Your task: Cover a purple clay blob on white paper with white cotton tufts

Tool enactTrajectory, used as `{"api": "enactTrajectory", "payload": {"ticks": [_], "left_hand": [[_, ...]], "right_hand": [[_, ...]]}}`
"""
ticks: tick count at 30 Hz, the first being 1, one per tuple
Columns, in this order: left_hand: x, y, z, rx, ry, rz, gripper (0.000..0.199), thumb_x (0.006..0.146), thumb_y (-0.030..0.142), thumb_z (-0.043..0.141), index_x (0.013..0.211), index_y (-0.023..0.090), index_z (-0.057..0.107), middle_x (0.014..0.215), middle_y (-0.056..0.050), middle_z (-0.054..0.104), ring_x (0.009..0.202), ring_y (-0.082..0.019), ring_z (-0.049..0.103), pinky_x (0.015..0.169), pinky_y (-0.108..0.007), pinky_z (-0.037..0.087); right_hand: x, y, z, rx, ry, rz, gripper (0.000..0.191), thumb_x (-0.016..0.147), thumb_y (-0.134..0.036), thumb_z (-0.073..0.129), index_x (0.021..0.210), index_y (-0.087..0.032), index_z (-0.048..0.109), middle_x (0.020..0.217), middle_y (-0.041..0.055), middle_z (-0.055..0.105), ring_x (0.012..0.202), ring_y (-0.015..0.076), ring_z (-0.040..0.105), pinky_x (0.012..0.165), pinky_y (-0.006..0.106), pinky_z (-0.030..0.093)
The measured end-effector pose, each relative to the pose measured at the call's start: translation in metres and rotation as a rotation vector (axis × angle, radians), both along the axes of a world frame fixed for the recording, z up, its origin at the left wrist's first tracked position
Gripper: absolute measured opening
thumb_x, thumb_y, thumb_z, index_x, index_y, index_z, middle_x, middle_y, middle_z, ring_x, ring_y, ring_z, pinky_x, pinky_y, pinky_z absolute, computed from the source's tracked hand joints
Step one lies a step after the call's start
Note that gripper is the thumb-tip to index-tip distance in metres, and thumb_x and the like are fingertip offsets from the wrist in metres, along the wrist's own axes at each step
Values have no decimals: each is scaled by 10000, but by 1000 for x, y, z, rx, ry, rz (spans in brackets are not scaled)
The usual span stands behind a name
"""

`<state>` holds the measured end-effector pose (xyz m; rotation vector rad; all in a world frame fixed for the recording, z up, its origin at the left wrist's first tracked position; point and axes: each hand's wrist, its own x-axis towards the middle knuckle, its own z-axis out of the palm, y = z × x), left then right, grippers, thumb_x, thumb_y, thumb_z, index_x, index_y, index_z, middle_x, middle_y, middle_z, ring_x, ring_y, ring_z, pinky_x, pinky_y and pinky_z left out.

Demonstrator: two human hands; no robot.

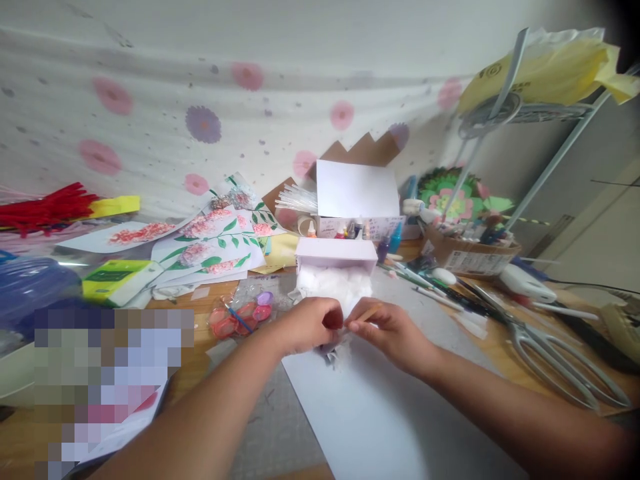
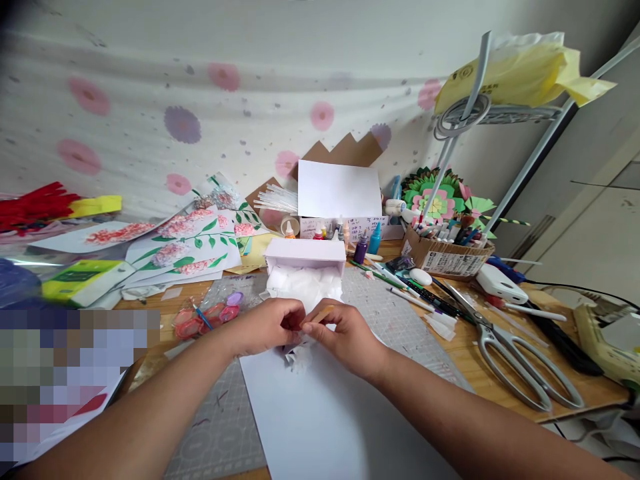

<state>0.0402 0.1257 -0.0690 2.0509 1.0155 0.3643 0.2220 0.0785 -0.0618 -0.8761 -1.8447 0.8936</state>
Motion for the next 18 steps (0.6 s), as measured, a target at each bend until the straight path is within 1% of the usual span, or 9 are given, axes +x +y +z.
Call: {"api": "enactTrajectory", "payload": {"ticks": [2,5,9,12,15,18], "left_hand": [[0,0,0,-6,2,-5,145,658,277,597,730,175,524,695,17,557,581,-111,505,469,-202,367],[0,1,-3,-19,-10,-22,157,663,299,595,735,180,522,677,23,562,580,-115,512,463,-199,362],[0,2,-7,-29,-16,-35,154,637,276,601,735,184,526,672,28,570,569,-115,515,455,-194,356],[0,3,-9,-23,-18,-35,137,627,246,582,742,188,535,683,25,576,581,-121,520,446,-191,356],[-2,3,-8,-13,-14,-37,129,622,206,550,750,196,543,691,24,586,594,-125,532,445,-190,356],[-4,5,-6,-3,-21,-39,129,632,203,535,760,200,545,697,20,600,610,-131,549,455,-191,356]], "right_hand": [[-3,0,0,91,-82,9,203,804,-310,573,650,-183,607,733,43,637,694,136,570,654,274,444],[-5,0,-2,135,-182,15,172,812,-295,563,708,-179,635,747,55,641,700,140,575,642,270,448],[-7,-1,-5,128,-285,10,133,792,-279,591,738,-176,658,749,56,636,715,150,573,643,268,449],[-6,-2,-7,115,-321,7,87,783,-225,596,742,-178,656,745,48,636,725,151,572,651,264,445],[-6,-2,-7,104,-351,5,81,778,-192,589,725,-172,648,738,46,633,723,152,569,654,264,439],[-7,-2,-9,94,-364,8,90,779,-181,578,705,-170,630,737,43,633,724,151,573,663,264,436]]}}
